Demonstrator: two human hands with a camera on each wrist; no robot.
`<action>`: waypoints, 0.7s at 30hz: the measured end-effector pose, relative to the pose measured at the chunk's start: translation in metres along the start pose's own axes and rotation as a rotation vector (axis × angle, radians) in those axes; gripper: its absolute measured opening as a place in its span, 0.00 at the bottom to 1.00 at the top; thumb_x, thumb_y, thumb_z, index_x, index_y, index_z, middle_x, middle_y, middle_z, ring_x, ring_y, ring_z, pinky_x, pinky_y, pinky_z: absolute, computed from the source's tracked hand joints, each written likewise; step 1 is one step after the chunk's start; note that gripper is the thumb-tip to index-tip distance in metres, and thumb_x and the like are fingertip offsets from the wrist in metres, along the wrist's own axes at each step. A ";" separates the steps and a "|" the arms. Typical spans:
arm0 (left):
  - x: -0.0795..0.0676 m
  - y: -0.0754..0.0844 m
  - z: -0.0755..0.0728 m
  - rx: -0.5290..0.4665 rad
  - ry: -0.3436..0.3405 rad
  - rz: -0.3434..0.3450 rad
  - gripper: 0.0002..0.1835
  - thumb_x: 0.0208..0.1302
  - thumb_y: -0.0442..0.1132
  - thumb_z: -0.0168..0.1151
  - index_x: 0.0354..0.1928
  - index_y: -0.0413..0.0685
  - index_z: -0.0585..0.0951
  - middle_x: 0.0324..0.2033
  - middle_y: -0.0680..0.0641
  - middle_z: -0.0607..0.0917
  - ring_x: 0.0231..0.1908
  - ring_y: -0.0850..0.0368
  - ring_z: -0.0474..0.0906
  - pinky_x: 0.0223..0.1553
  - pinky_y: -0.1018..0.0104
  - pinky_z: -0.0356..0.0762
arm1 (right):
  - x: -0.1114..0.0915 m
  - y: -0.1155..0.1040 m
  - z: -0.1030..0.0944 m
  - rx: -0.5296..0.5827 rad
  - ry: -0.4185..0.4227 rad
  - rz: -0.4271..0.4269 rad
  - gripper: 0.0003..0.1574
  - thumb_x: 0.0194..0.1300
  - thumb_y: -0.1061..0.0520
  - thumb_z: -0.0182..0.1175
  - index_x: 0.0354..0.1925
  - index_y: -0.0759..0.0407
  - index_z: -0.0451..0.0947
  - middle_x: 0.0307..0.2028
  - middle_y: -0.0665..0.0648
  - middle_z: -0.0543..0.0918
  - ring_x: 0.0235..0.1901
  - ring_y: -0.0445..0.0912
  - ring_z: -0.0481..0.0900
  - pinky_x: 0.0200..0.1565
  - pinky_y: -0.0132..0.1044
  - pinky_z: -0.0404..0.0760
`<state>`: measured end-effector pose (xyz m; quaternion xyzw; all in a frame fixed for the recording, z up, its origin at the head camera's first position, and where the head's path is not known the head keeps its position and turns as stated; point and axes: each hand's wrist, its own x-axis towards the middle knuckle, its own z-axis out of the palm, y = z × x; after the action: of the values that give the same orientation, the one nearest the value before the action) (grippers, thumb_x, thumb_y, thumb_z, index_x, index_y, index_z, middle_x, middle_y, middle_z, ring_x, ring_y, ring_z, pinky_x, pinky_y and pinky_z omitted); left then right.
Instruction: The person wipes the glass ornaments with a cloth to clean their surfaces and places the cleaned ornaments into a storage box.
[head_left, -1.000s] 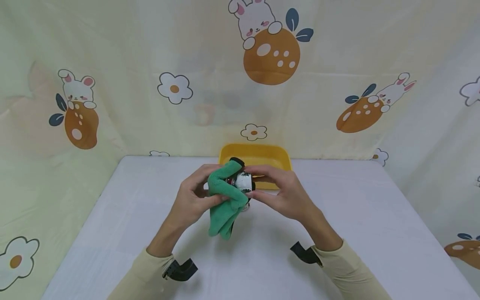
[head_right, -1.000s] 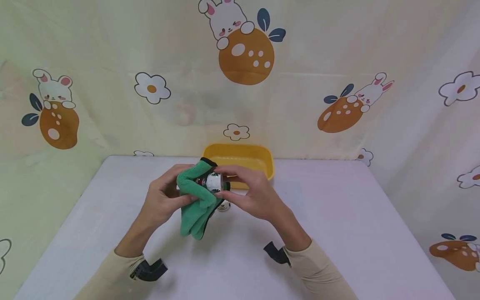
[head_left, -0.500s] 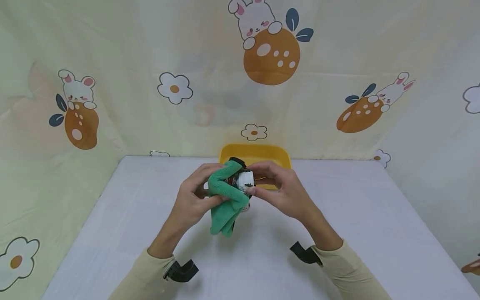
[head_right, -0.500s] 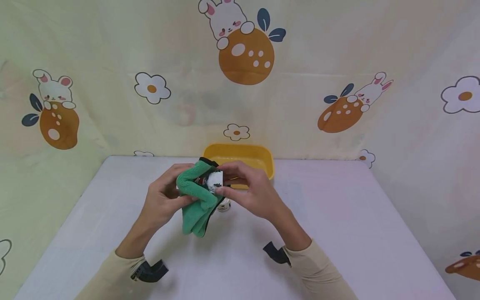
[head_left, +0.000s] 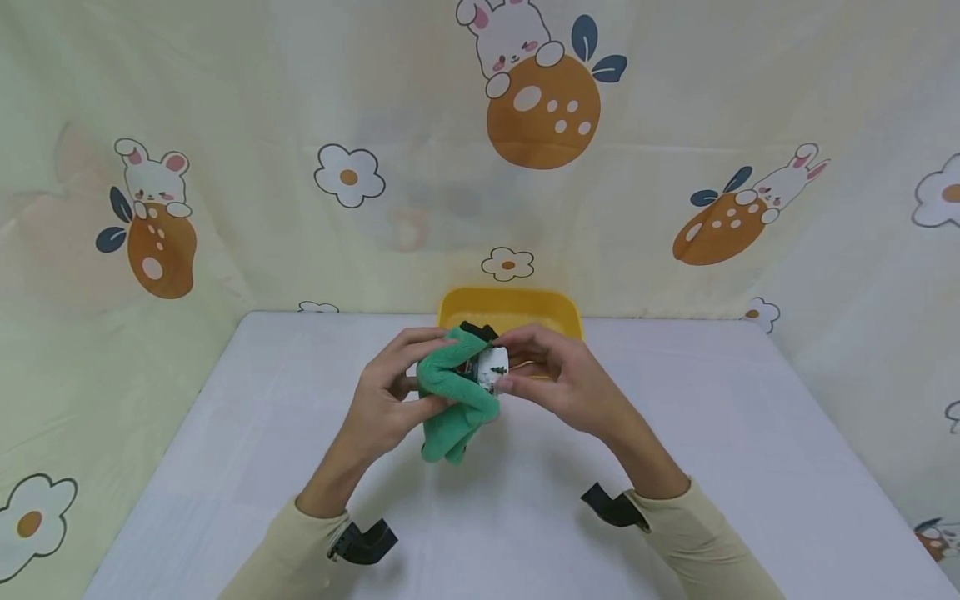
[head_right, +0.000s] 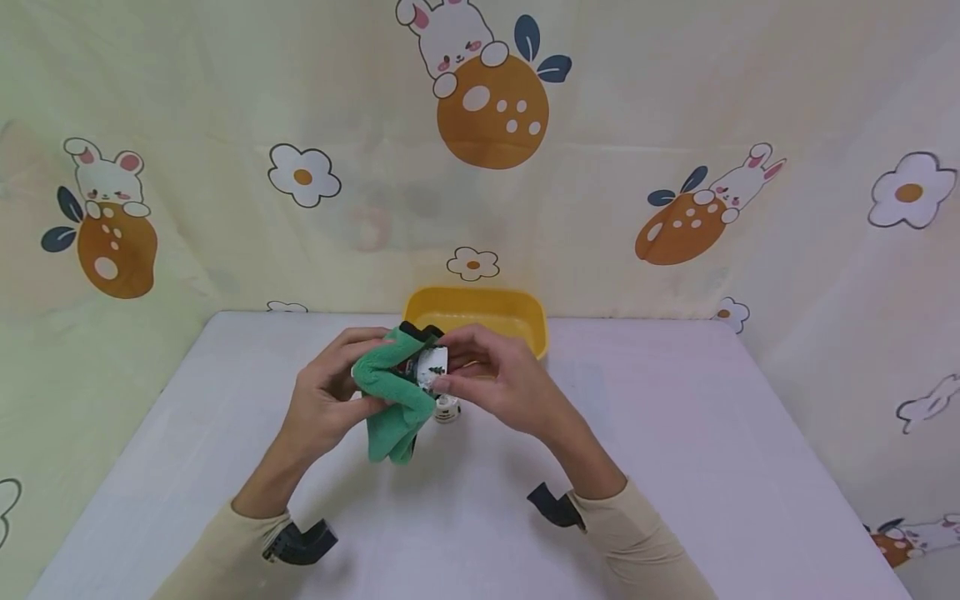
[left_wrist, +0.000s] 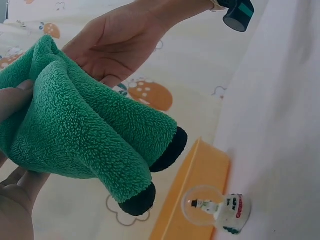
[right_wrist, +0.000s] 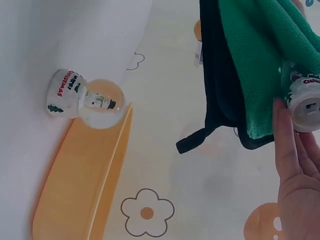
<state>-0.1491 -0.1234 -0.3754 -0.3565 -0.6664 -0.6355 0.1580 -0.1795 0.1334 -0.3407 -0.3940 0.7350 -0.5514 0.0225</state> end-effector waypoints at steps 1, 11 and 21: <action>0.000 0.000 0.000 0.001 -0.002 -0.004 0.30 0.55 0.16 0.68 0.62 0.32 0.77 0.61 0.36 0.75 0.61 0.49 0.75 0.48 0.55 0.87 | 0.000 0.000 0.000 0.001 -0.003 -0.002 0.24 0.64 0.67 0.69 0.57 0.61 0.76 0.50 0.56 0.83 0.47 0.49 0.86 0.48 0.42 0.88; 0.001 -0.001 -0.001 0.017 0.009 -0.060 0.29 0.58 0.20 0.70 0.63 0.35 0.77 0.61 0.38 0.77 0.60 0.51 0.76 0.47 0.55 0.87 | 0.000 0.002 0.002 -0.099 -0.021 -0.132 0.30 0.60 0.70 0.70 0.59 0.65 0.74 0.53 0.61 0.81 0.50 0.52 0.84 0.52 0.46 0.86; 0.001 0.002 -0.002 -0.003 0.040 -0.107 0.28 0.61 0.23 0.69 0.64 0.36 0.77 0.60 0.40 0.78 0.57 0.50 0.79 0.48 0.55 0.87 | 0.003 0.004 0.001 -0.270 -0.003 -0.291 0.37 0.51 0.71 0.76 0.59 0.64 0.73 0.55 0.61 0.81 0.56 0.52 0.80 0.53 0.43 0.86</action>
<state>-0.1490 -0.1255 -0.3735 -0.3078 -0.6802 -0.6510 0.1369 -0.1829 0.1310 -0.3437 -0.4963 0.7376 -0.4446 -0.1096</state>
